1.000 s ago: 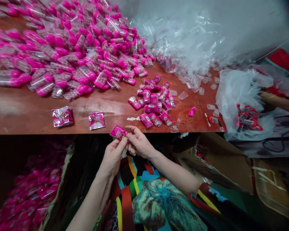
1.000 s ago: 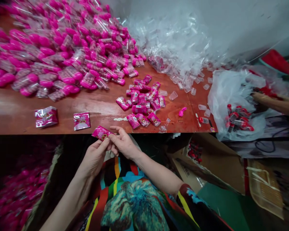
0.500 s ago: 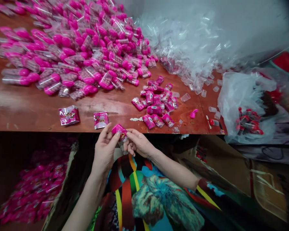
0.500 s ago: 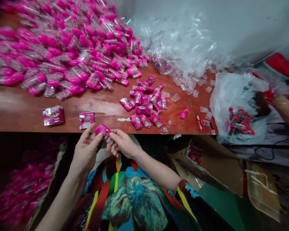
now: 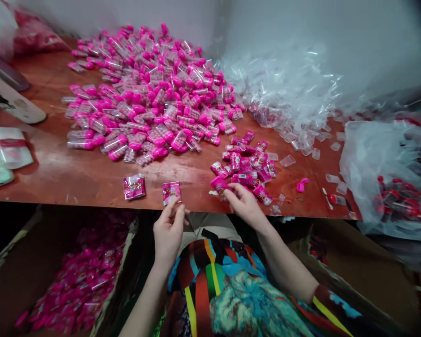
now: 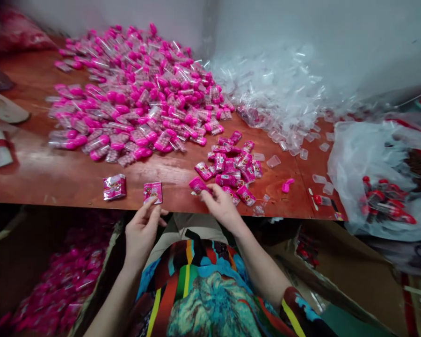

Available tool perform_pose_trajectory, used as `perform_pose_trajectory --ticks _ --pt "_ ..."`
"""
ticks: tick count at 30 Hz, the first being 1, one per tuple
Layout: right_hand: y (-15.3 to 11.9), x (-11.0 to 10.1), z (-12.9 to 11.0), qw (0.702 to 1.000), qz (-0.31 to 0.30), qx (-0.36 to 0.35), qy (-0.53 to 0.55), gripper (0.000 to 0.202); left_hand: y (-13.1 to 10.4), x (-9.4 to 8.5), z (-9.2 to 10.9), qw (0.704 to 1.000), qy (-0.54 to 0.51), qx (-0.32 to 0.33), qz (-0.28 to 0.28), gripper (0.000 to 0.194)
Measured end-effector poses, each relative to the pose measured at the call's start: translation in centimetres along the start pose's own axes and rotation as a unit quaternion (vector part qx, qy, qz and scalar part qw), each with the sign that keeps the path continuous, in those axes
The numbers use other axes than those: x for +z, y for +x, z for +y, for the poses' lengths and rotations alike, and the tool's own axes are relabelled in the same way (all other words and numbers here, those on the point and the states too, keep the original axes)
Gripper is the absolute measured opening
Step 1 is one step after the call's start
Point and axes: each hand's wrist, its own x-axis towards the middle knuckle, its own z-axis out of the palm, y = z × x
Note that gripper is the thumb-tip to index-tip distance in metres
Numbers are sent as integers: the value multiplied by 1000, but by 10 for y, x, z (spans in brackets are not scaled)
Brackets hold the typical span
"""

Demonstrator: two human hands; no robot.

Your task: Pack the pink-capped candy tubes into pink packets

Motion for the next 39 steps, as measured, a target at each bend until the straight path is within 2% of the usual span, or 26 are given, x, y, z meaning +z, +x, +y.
perform_pose_trajectory --ticks 1,3,5,7,9,10,12,14,15,16,18,21,25,30,33,35,37,39 --pt "5 -11 -1 994 68 -41 -75 45 5 -7 1 998 42 39 30 30" --pt "15 -22 -2 954 186 -110 -208 53 18 -19 2 986 106 110 67 27" --pt "24 -19 -3 921 227 -163 -269 54 34 -25 -2 980 117 149 52 32" --pt "35 -2 -5 918 188 -221 -272 45 49 -25 -8 977 125 175 13 38" --pt "51 20 -11 919 114 -272 -261 37 60 -22 -15 955 206 212 0 38" --pt "62 30 -15 917 84 -289 -260 35 62 -20 -18 934 274 229 3 38" --pt "87 48 -26 916 52 -300 -263 33 64 -17 -23 872 417 257 13 39" --pt "118 60 -38 922 66 -281 -257 33 63 -17 -25 811 512 282 21 41" --pt "134 64 -45 928 79 -267 -249 34 62 -17 -25 791 536 295 24 40" --pt "150 68 -52 933 95 -252 -238 35 62 -18 -26 778 547 308 28 39" --pt "178 75 -66 941 110 -237 -214 39 62 -19 -27 772 545 327 32 37" --pt "206 83 -79 966 92 -218 -106 40 63 -20 -28 787 519 332 28 36" --pt "212 81 -73 979 89 -182 29 24 61 -23 -25 816 486 312 20 33" --pt "177 66 -45 977 76 -114 163 32 60 -27 -14 854 405 320 61 34" --pt "146 60 -33 969 48 -73 230 36 59 -20 -4 895 300 321 78 30" --pt "125 58 -29 953 20 -42 298 40 57 -11 1 938 211 267 74 24" --pt "106 57 -26 924 -16 -3 382 43 54 -1 2 981 98 149 74 21" --pt "91 57 -24 894 -54 31 443 42 49 8 1 996 -26 28 84 22"
